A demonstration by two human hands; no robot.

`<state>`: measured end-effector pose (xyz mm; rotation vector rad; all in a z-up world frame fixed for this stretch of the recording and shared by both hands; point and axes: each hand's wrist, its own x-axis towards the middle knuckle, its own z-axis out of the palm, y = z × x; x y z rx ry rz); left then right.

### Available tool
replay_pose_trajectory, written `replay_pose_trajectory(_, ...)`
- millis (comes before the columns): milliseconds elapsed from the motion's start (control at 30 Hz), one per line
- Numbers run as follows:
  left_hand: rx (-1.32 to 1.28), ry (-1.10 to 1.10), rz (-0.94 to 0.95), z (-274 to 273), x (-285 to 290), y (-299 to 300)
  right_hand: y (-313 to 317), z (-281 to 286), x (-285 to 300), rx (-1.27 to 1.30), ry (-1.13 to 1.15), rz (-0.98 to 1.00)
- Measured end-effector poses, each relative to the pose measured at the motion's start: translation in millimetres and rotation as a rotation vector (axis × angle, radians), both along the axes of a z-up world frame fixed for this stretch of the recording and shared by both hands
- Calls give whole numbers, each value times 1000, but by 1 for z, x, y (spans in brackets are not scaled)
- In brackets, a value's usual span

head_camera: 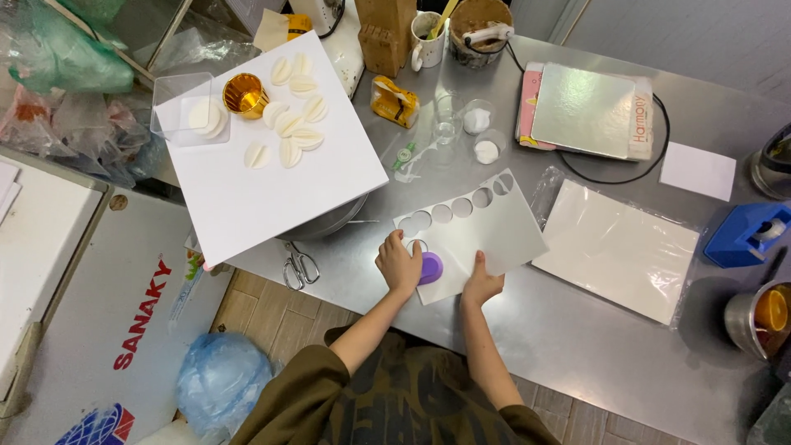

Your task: Punching circular shapes out of edible paper and organizing them for cake decoration.

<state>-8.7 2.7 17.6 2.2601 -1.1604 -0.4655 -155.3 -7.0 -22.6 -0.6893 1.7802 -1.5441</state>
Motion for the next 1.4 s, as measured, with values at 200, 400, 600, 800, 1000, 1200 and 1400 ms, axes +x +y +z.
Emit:
replay_pose_trajectory(200, -10, 39, 51, -14, 0, 0, -2, 3, 2, 18, 2, -18)
replay_pose_trajectory(400, -60, 54, 65, -17, 1, -1, -10, -15, 3, 18, 31, -26)
replay_pose_trajectory(600, -67, 65, 74, -18, 0, -1, -12, -7, 3, 55, 38, -26)
replay_pose_trajectory(800, -27, 82, 72, -13, 1, -2, -11, -11, 2, 43, 41, -12)
replay_pose_trajectory(1000, -33, 75, 80, -18, 2, -1, -11, -14, 2, 21, -10, 4)
replay_pose_trajectory(1200, 134, -24, -15, -8, 5, -3, -12, -1, 2, 114, 8, 17)
replay_pose_trajectory(1400, 59, -13, -6, -43, 11, 1, -12, -2, 6, 8, 52, -6)
